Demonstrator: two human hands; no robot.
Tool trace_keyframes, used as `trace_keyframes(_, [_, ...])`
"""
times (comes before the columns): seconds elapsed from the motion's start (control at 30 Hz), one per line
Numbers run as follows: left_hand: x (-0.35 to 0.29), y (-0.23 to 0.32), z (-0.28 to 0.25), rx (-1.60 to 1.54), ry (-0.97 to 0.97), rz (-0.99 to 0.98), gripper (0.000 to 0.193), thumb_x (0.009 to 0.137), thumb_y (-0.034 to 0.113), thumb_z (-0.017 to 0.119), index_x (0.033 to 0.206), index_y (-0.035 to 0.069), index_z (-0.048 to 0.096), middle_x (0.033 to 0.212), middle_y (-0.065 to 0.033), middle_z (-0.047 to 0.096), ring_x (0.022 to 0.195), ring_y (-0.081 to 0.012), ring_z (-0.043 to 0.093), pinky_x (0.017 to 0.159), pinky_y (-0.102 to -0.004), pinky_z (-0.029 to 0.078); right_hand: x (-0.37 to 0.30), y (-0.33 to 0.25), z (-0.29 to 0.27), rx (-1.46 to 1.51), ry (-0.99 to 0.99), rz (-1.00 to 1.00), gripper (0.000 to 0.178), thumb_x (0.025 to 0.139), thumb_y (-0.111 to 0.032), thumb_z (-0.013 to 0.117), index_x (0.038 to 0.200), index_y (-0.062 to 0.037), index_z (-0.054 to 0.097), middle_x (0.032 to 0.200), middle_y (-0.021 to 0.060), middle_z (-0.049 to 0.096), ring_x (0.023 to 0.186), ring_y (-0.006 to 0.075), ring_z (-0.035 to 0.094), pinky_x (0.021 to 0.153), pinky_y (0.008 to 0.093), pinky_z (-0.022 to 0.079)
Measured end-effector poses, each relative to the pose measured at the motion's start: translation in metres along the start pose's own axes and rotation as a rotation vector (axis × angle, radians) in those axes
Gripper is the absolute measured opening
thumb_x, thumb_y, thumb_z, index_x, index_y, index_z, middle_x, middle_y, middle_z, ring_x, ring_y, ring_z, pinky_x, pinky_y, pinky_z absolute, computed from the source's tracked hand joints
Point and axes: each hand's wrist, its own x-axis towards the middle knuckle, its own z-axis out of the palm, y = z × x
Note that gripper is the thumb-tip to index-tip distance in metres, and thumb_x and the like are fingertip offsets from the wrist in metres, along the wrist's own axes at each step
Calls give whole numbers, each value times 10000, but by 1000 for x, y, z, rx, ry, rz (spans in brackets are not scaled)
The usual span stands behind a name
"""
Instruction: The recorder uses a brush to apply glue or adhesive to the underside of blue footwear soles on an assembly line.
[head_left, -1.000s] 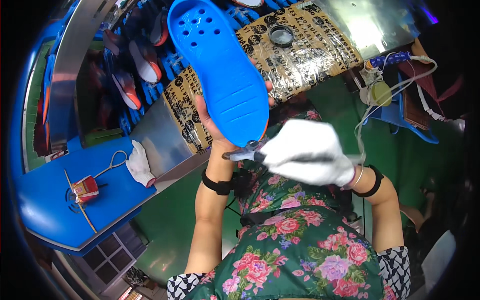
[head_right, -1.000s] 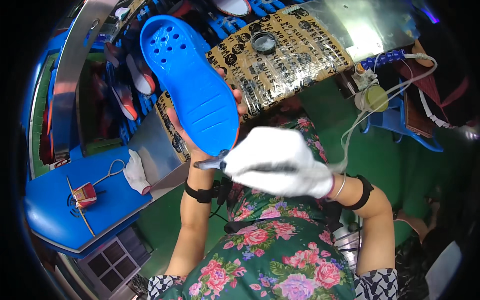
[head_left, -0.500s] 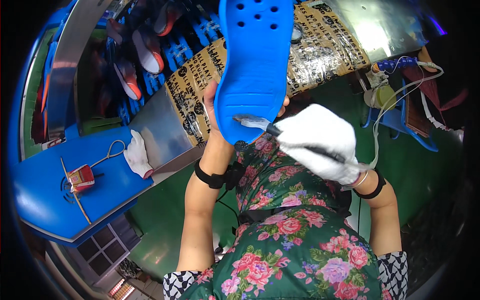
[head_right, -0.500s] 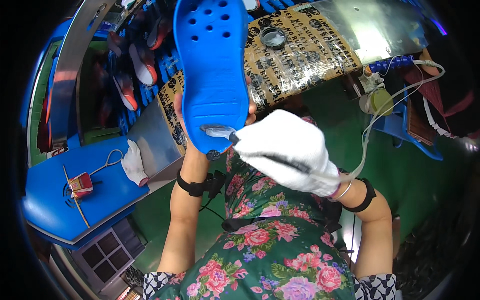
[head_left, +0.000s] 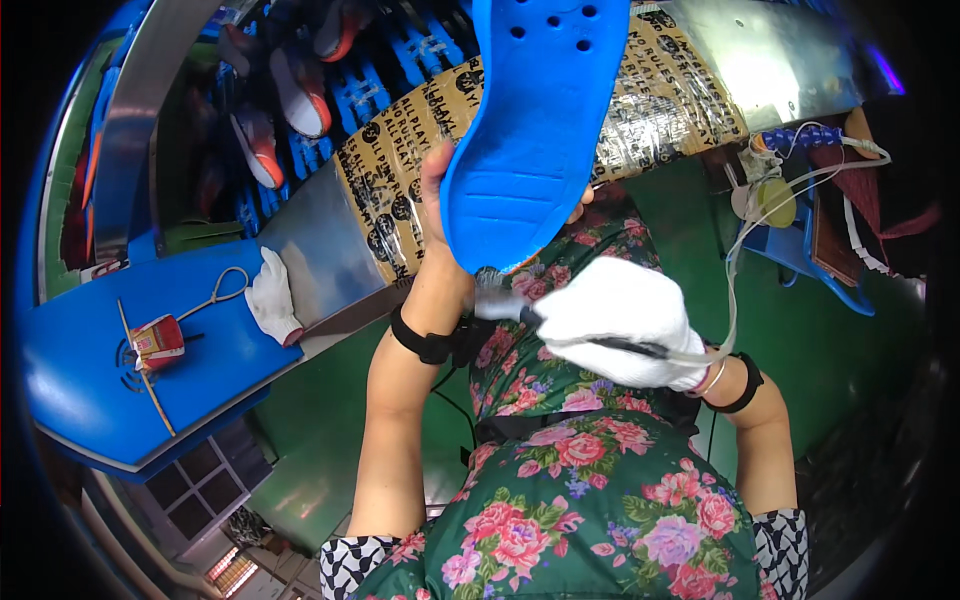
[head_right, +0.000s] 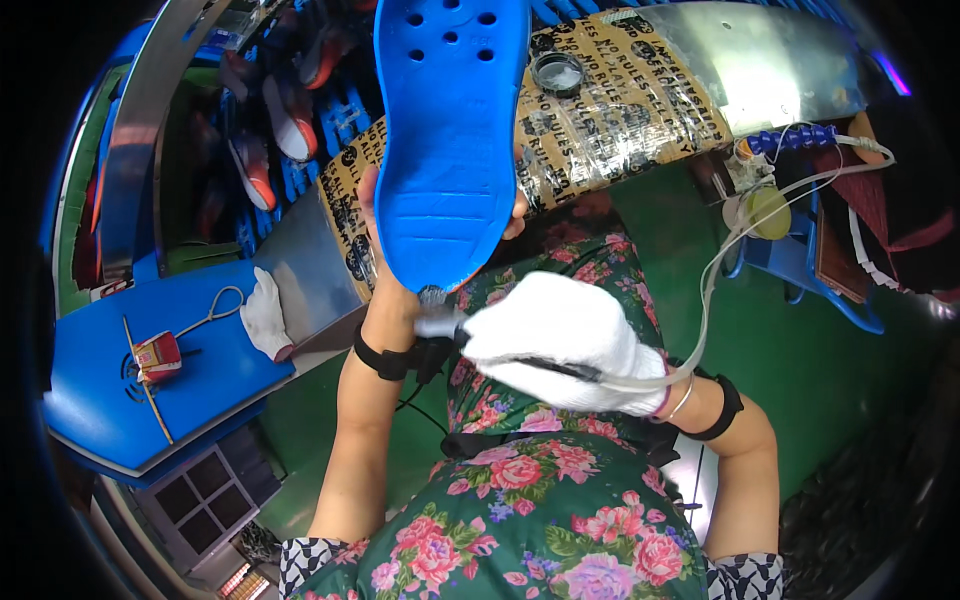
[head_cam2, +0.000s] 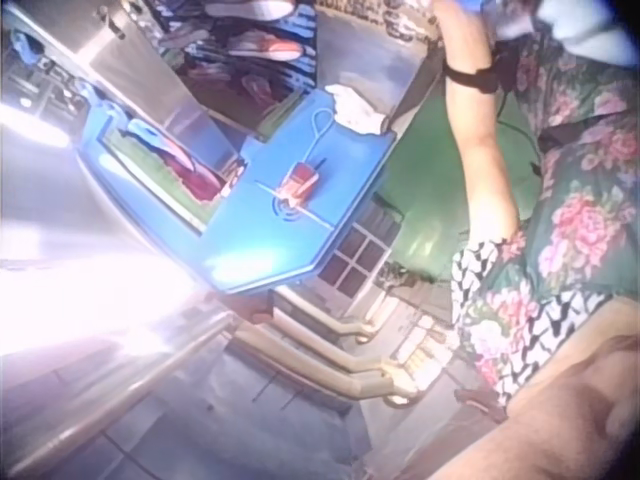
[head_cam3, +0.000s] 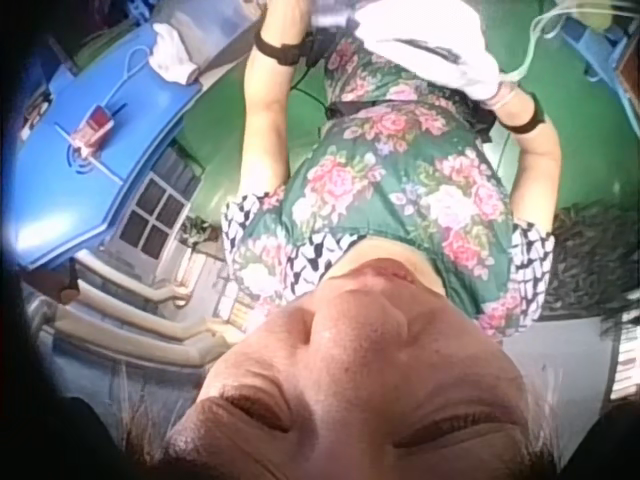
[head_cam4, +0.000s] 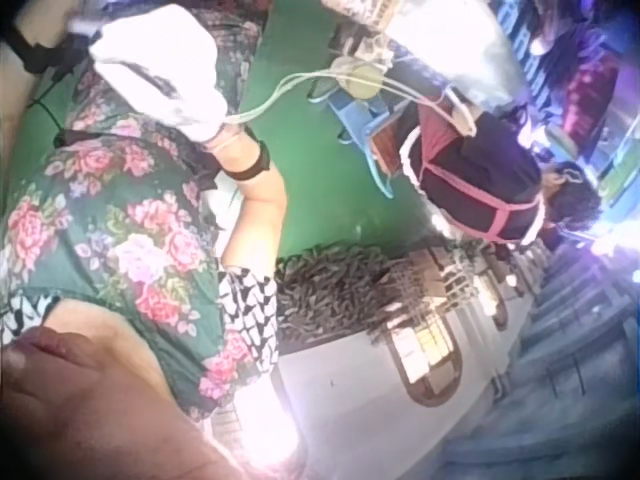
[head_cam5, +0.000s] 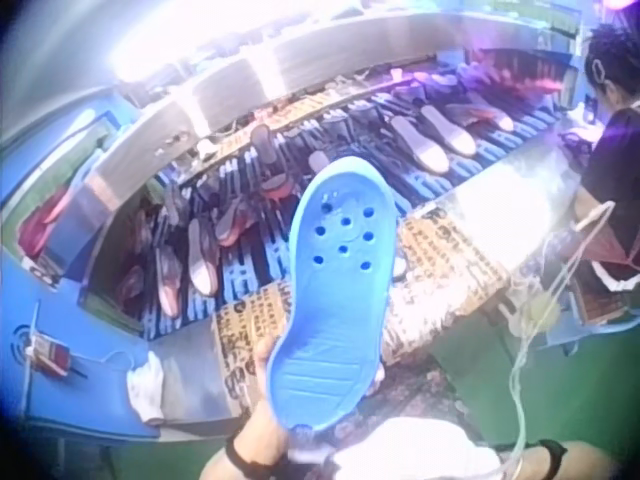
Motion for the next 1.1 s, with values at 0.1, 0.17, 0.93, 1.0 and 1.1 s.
trace_keyframes(0.1, [2, -1, -9, -13, -56, 4, 1143, 791, 743, 656, 1577, 6, 274, 1482, -272, 450, 1157, -501, 566, 943, -589, 486, 1, 11, -5, 181, 139, 122, 217, 792, -56, 829, 1001, -64, 769, 980, 85, 763, 879, 232, 722, 769, 345, 570])
trace_keyframes(0.17, [1, -2, -23, -45, 37, 55, 1105, 815, 736, 632, 1579, 19, 281, 1478, -262, 464, 1188, -530, 555, 954, -596, 488, 6, 2, -6, 31, 187, 155, 184, 793, -44, 827, 968, -46, 770, 982, 92, 766, 912, 212, 726, 789, 340, 573])
trace_keyframes(0.93, [-28, -36, -20, -397, -79, -62, 1012, 871, 680, 608, 1568, 18, 293, 1458, -269, 489, 1121, -508, 589, 890, -578, 519, 23, 1, -44, 349, 127, 208, 175, 805, -36, 812, 976, -42, 777, 1004, 111, 760, 930, 204, 723, 834, 361, 583])
trace_keyframes(1.0, [-36, -43, -20, -372, -108, -69, 1075, 827, 746, 632, 1514, -29, 344, 1353, -291, 550, 1065, -473, 600, 808, -537, 529, 33, 3, -62, 548, 348, 184, 185, 812, 13, 769, 996, 11, 763, 1022, 156, 749, 946, 211, 721, 824, 357, 583])
trace_keyframes(1.1, [-34, -42, -24, -345, -228, -243, 1134, 838, 792, 574, 1456, -131, 347, 1283, -310, 577, 957, -465, 636, 736, -514, 550, 54, -2, -89, 768, 466, 104, 227, 862, -23, 701, 1075, 48, 730, 1009, 113, 731, 776, 140, 646, 726, 288, 528])
